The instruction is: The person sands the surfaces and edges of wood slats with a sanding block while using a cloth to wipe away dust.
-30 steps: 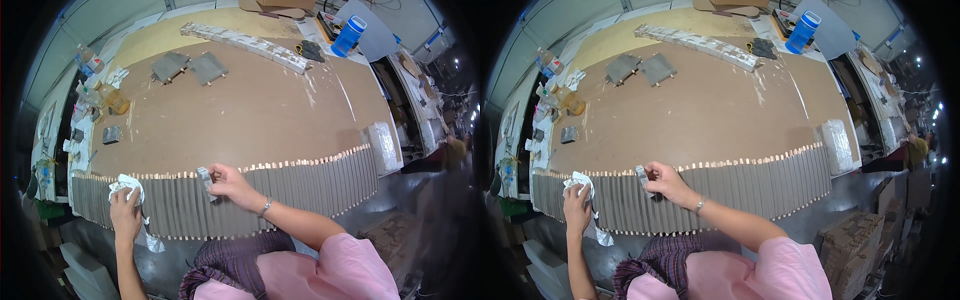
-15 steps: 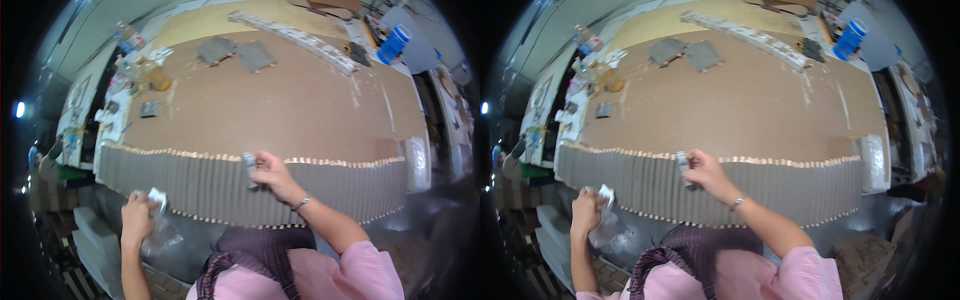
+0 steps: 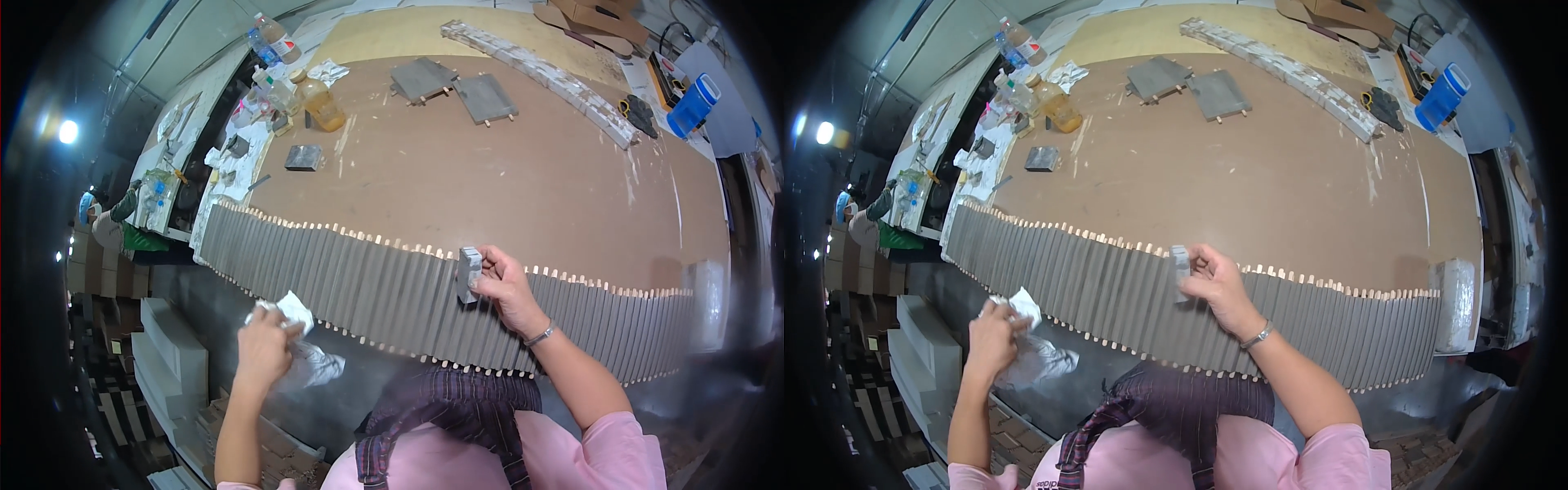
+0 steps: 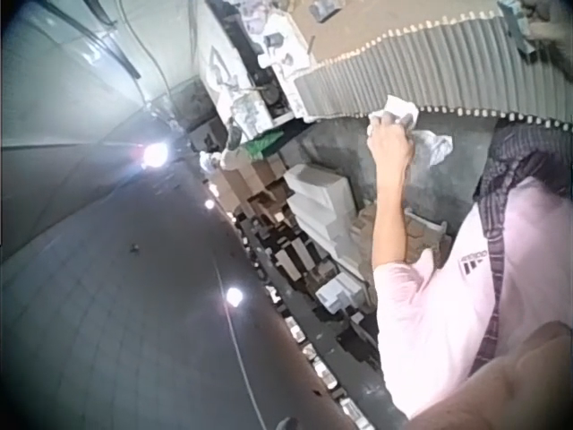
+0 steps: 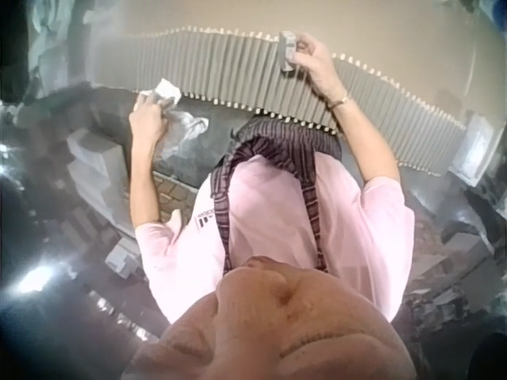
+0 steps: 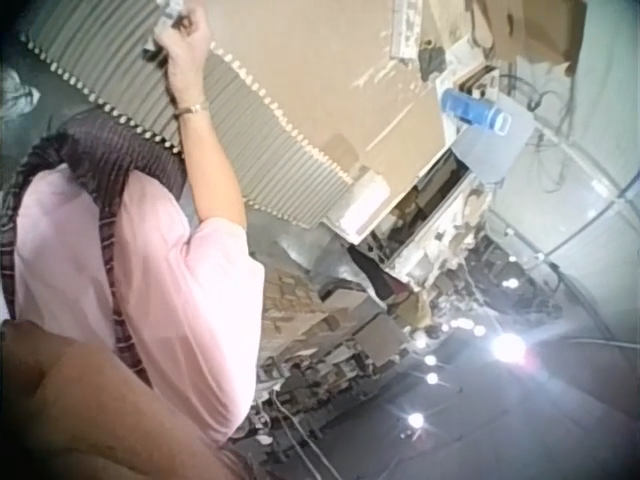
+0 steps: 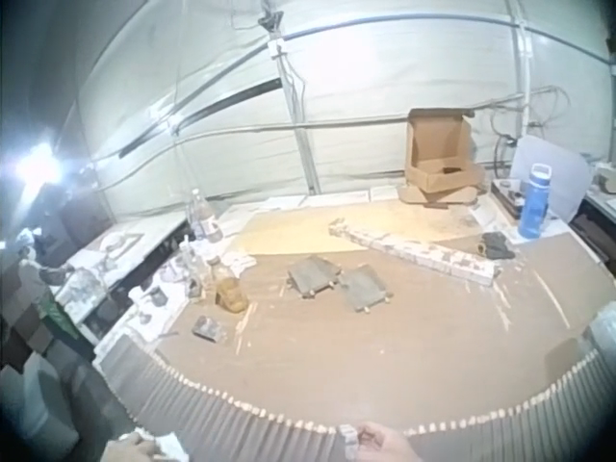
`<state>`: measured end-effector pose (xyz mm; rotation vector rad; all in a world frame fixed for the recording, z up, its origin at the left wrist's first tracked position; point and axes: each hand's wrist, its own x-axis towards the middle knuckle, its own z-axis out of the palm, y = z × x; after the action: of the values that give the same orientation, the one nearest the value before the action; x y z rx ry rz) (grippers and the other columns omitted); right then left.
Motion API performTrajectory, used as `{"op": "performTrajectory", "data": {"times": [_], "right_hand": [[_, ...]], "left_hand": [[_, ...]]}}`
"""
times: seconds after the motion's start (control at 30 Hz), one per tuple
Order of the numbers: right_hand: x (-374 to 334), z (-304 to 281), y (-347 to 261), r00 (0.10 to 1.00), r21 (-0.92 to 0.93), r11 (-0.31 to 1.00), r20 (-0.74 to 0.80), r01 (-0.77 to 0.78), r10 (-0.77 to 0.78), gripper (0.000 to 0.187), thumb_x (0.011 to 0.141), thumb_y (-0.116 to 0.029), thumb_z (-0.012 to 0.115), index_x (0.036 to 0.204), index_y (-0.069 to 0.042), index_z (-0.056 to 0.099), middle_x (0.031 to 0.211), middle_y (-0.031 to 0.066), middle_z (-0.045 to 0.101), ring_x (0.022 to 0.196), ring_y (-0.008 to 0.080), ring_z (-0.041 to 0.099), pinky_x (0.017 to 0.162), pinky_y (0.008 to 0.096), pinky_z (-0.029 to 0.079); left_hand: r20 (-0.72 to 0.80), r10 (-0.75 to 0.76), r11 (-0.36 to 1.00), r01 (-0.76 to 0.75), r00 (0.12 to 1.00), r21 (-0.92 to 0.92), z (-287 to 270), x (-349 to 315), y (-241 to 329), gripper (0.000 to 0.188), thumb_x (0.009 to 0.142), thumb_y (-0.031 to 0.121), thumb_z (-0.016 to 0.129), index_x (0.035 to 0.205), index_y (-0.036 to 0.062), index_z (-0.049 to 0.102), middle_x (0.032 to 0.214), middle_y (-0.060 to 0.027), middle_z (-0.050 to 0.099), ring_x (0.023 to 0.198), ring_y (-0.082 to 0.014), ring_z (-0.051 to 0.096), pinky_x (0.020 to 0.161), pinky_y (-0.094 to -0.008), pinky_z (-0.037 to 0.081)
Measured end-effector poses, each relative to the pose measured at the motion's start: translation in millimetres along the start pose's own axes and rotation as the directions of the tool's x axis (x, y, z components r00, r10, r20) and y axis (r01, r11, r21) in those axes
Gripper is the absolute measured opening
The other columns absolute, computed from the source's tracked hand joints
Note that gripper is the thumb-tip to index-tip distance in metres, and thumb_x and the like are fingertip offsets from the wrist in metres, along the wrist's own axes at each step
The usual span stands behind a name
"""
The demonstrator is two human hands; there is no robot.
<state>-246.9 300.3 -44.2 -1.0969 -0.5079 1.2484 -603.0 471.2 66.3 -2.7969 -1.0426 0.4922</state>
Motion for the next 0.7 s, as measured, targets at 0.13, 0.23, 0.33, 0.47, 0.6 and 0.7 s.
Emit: {"op": "performTrajectory", "data": {"times": [0.13,0.23,0.33,0.47,0.6,0.7], "right_hand": [[-4,6,-5,1.0,0.029,0.999,-0.013,0.019,-0.018,0.028,0.086,0.0,0.066,0.113,0.002,0.06,0.092,-0.0007,0.06,0.077,0.004,0.056,0.071,0.021,0.048],[-1,3,-3,1.0,0.009,1.0,0.014,0.015,-0.015,0.028,0.086,0.0,0.066,0.113,0.002,0.06,0.091,-0.0007,0.059,0.076,0.0039,0.055,0.072,0.0213,0.048],[-3,3,-5,1.0,0.016,1.0,-0.003,0.023,-0.023,0.028,0.086,0.0,0.066,0.113,0.002,0.06,0.091,-0.0005,0.059,0.076,0.004,0.055,0.071,0.0214,0.048],[-5,5,-4,0.999,0.039,0.998,-0.028,0.04,-0.039,0.029,0.086,-0.001,0.067,0.113,0.003,0.06,0.09,-0.0007,0.059,0.076,0.0039,0.054,0.071,0.0215,0.048],[-4,7,1,0.999,-0.024,0.999,-0.003,0.046,-0.046,0.03,0.086,-0.002,0.067,0.114,0.003,0.06,0.091,-0.0004,0.059,0.077,0.004,0.055,0.072,0.0216,0.047],[-2,1,0,0.999,-0.02,0.999,0.008,0.048,-0.048,0.03,0.085,-0.002,0.067,0.114,0.003,0.06,0.091,-0.0004,0.059,0.077,0.004,0.054,0.072,0.0218,0.047]], "left_hand": [[-0.33,-0.076,0.985,0.018,0.941,-0.174,-7,55,15,0.046,0.074,0.005,0.07,0.115,0.0236,0.077,0.107,-0.0047,0.068,0.106,-0.0289,0.062,0.076,-0.0441,0.058],[-0.422,-0.045,0.979,-0.044,0.906,-0.2,6,90,37,0.048,0.077,0.004,0.069,0.121,0.0223,0.074,0.112,-0.0049,0.067,0.105,-0.0286,0.062,0.078,-0.0429,0.058],[-0.341,0.039,0.995,-0.067,0.939,-0.07,33,71,34,0.052,0.076,0.002,0.068,0.123,0.0256,0.074,0.116,-0.0022,0.067,0.108,-0.0275,0.061,0.082,-0.0416,0.058],[-0.056,0.051,0.997,-0.054,0.997,-0.054,8,44,19,0.045,0.076,0.001,0.067,0.113,0.024,0.079,0.114,-0.0025,0.067,0.108,-0.0281,0.061,0.082,-0.0407,0.058],[-0.428,0.001,0.992,-0.054,0.904,-0.111,9,84,28,0.052,0.077,-0.002,0.065,0.123,0.0211,0.074,0.117,-0.0053,0.067,0.104,-0.0313,0.061,0.081,-0.0421,0.056],[-0.374,0.074,0.994,-0.097,0.924,-0.044,28,73,32,0.054,0.076,-0.001,0.065,0.124,0.0229,0.074,0.119,-0.0024,0.067,0.106,-0.0287,0.061,0.083,-0.0401,0.057]]}}
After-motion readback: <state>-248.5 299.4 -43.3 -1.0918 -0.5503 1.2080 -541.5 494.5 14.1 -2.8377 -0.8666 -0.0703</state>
